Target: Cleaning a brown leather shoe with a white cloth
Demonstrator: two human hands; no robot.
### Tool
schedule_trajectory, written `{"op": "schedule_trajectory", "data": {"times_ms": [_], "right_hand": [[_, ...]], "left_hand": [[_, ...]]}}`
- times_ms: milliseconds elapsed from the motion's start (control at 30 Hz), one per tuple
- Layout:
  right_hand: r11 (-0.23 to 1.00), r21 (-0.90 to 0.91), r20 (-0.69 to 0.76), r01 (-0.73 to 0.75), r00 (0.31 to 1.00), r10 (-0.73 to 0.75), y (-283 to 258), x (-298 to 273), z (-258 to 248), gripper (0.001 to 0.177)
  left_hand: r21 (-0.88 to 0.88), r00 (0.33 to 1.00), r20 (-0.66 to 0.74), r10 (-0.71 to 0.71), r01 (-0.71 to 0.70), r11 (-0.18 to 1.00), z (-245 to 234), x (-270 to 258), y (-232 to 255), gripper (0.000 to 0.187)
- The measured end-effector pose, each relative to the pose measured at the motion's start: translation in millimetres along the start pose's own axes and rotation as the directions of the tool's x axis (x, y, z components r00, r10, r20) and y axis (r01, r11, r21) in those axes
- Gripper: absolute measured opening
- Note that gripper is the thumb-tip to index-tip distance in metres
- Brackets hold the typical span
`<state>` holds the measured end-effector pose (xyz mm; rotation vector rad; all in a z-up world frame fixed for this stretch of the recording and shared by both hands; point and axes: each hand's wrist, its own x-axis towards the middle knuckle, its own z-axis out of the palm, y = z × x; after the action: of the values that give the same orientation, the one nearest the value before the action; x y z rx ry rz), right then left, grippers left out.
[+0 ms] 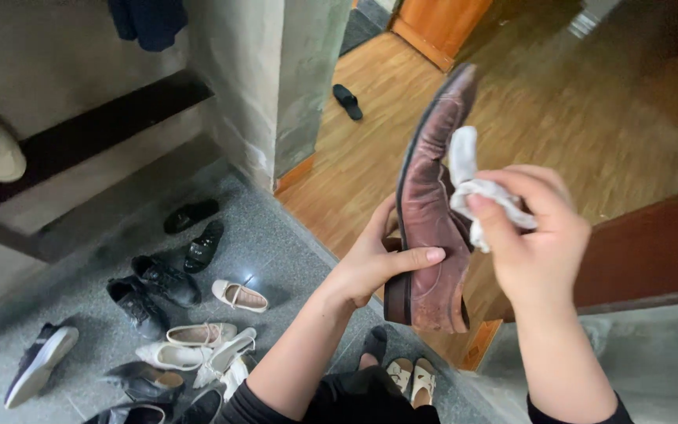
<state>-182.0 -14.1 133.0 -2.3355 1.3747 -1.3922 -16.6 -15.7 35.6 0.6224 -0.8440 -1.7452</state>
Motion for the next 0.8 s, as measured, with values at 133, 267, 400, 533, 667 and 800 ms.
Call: {"op": "schedule_trajectory", "data": {"times_ms": [133, 267, 400, 533, 667, 800], "right_hand": [[0.996, 0.005, -0.068, -0.09, 0.994, 0.09, -7, 1, -23, 0.02], [0.995, -0.099, -0.011, 0.006, 1.0, -0.007, -12, -5, -42, 0.025], [0.984, -0.18, -0.029, -0.018, 1.0, 0.013, -8, -16, -61, 0.028], [0.968, -0.25, -0.108, -0.01, 0.994, -0.018, 5, -30, -97, 0.028], [0.923, -0.383, -0.131, 0.033, 0.987, -0.09, 13, -42, -135, 0.027], [0.906, -0.42, -0.127, 0.047, 0.986, -0.11, 24, -56, -173, 0.028]], "left_hand": [[-0.048, 0.988, 0.144, 0.054, -0.048, 0.998, 13, 11, -10, 0.105], [-0.102, 0.989, 0.149, 0.014, 0.001, 0.995, 37, 23, -20, 0.105], [0.006, 0.997, 0.08, -0.009, 0.009, 1.0, 60, 27, -17, 0.108], [0.11, 0.993, 0.117, 0.025, -0.038, 0.993, 98, 34, -27, 0.108], [0.138, 0.981, 0.181, 0.071, -0.097, 0.986, 145, 39, -43, 0.108], [0.175, 0.981, 0.188, 0.05, -0.084, 0.981, 190, 45, -72, 0.107]]}}
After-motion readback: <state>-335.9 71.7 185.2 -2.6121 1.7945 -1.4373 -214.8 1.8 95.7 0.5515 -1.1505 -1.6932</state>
